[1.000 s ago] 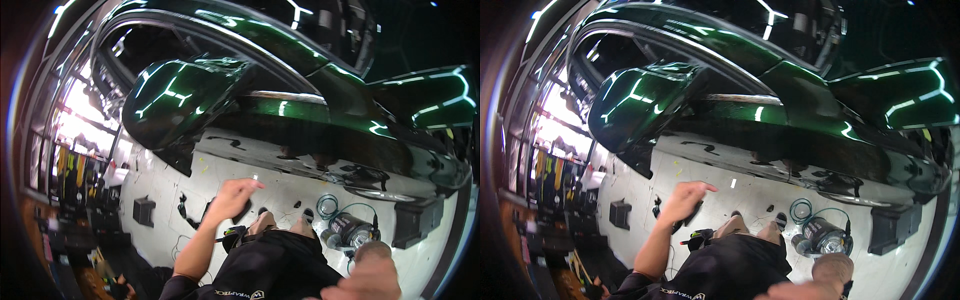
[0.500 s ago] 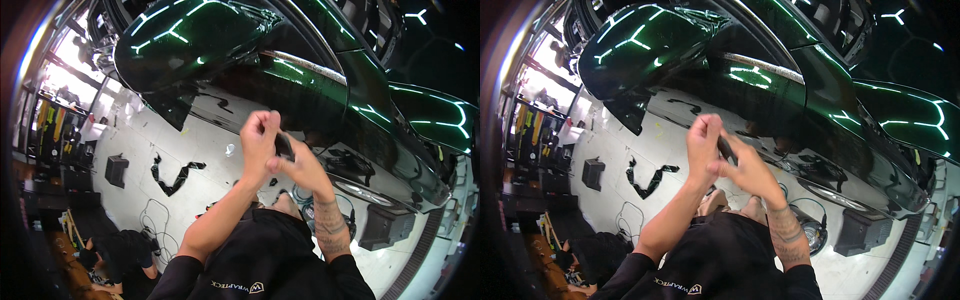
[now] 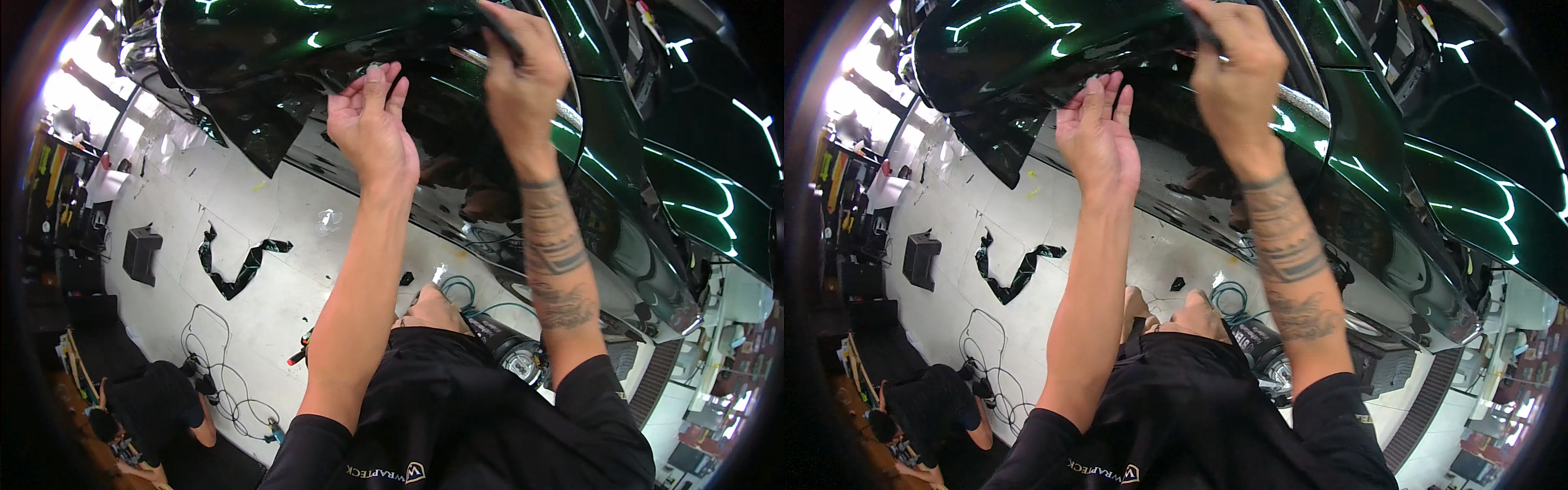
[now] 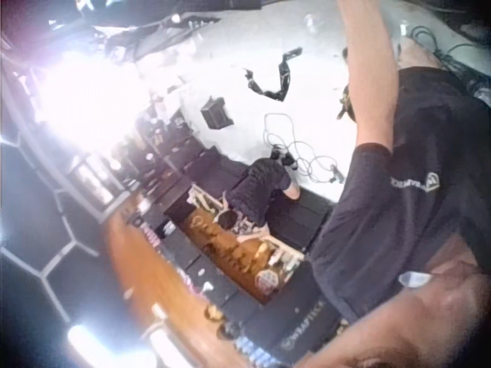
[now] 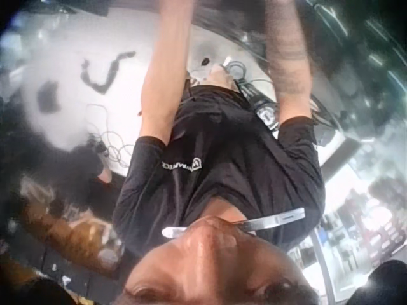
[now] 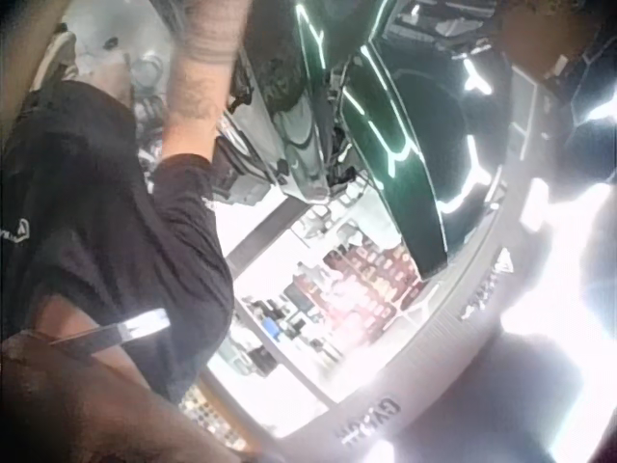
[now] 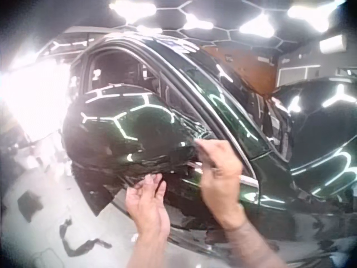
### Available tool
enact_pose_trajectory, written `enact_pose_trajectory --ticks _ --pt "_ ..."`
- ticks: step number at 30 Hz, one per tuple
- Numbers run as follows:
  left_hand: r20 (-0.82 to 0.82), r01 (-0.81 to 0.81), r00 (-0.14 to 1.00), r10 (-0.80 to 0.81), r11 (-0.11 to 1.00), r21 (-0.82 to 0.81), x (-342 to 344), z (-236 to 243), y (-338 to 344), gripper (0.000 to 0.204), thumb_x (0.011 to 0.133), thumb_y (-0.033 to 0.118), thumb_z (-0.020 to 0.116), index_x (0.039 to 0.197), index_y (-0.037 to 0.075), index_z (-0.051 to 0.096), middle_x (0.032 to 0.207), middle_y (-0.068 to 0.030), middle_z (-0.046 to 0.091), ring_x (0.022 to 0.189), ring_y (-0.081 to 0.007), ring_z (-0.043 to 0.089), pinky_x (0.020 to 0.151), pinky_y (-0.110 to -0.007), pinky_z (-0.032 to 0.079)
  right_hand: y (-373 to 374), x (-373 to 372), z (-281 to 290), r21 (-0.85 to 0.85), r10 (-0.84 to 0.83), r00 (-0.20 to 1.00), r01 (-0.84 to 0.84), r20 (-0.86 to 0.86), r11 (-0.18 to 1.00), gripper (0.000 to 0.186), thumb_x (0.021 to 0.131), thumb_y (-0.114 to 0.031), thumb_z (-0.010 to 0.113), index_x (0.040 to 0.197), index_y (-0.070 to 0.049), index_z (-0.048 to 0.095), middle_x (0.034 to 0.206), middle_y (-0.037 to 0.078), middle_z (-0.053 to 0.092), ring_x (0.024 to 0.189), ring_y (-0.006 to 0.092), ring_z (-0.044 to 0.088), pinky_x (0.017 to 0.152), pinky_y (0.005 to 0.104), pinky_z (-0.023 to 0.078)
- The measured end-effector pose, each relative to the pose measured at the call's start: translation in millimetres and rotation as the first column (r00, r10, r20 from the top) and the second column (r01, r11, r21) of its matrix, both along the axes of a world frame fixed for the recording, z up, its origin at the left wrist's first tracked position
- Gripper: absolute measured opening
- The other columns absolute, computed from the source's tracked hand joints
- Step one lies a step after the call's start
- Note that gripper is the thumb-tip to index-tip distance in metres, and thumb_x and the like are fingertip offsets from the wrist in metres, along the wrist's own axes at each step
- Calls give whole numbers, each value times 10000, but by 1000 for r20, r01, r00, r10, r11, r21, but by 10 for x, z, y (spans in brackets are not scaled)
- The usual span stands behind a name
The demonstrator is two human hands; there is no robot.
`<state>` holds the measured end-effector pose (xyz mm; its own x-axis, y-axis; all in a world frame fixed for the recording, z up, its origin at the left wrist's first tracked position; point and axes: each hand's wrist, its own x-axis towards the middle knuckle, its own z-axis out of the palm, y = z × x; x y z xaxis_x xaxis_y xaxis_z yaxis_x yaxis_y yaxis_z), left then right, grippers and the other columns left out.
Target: The person applies a green vinyl wrap to a car's side mirror. They smooth the material, use a squeegee to remove air bubbles, trim excess wrap with a knife, and wipe the surface with a cloth.
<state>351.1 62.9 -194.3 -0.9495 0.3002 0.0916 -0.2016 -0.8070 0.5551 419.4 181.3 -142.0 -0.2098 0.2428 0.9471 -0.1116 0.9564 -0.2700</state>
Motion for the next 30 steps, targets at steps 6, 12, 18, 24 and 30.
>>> enact_pose_trajectory --ticks 6,12,18,24,30 --pt "-142 -19 990 15 999 -29 -140 -142 -68 167 968 47 602 1125 28 546 1140 -132 655 1140 -278 625 978 -443 501 -481 -49 -459 -117 132 976 -112 174 987 324 785 94 647 1077 -28 717 985 144 686 879 319 682 810 360 536" --pt "-178 146 973 -146 989 -13 -356 -310 -381 282 946 165 504 1176 24 589 1259 -186 642 1314 -328 512 1096 -499 361 -111 -84 -29 -147 -202 979 206 39 968 266 833 -9 610 1083 -38 694 1044 194 665 1021 361 636 817 398 502" --pt "-324 283 908 -267 959 1 -870 -938 -925 486 998 394 470 1367 89 550 1427 -101 556 1418 -300 391 1146 -500 288 -1938 -469 -549 -272 228 954 -171 194 947 363 774 -124 631 1129 -103 702 1032 173 641 943 330 614 826 396 497" --pt "68 305 931 -358 869 390 -869 -753 -1463 526 1022 483 497 1327 61 570 1369 -125 593 1287 -281 489 1110 -511 354 -485 -170 131 -200 -91 996 89 -1 976 300 746 13 636 1034 -23 711 832 144 619 716 295 613 674 392 504" --pt "-28 543 815 -579 745 387 -1220 -952 -1512 439 986 398 611 1310 101 605 1431 -103 558 1363 -350 468 1179 -543 283 -1522 -691 -20 69 -356 928 350 108 934 322 884 -33 630 1205 -26 651 1020 128 643 889 287 569 796 403 476"
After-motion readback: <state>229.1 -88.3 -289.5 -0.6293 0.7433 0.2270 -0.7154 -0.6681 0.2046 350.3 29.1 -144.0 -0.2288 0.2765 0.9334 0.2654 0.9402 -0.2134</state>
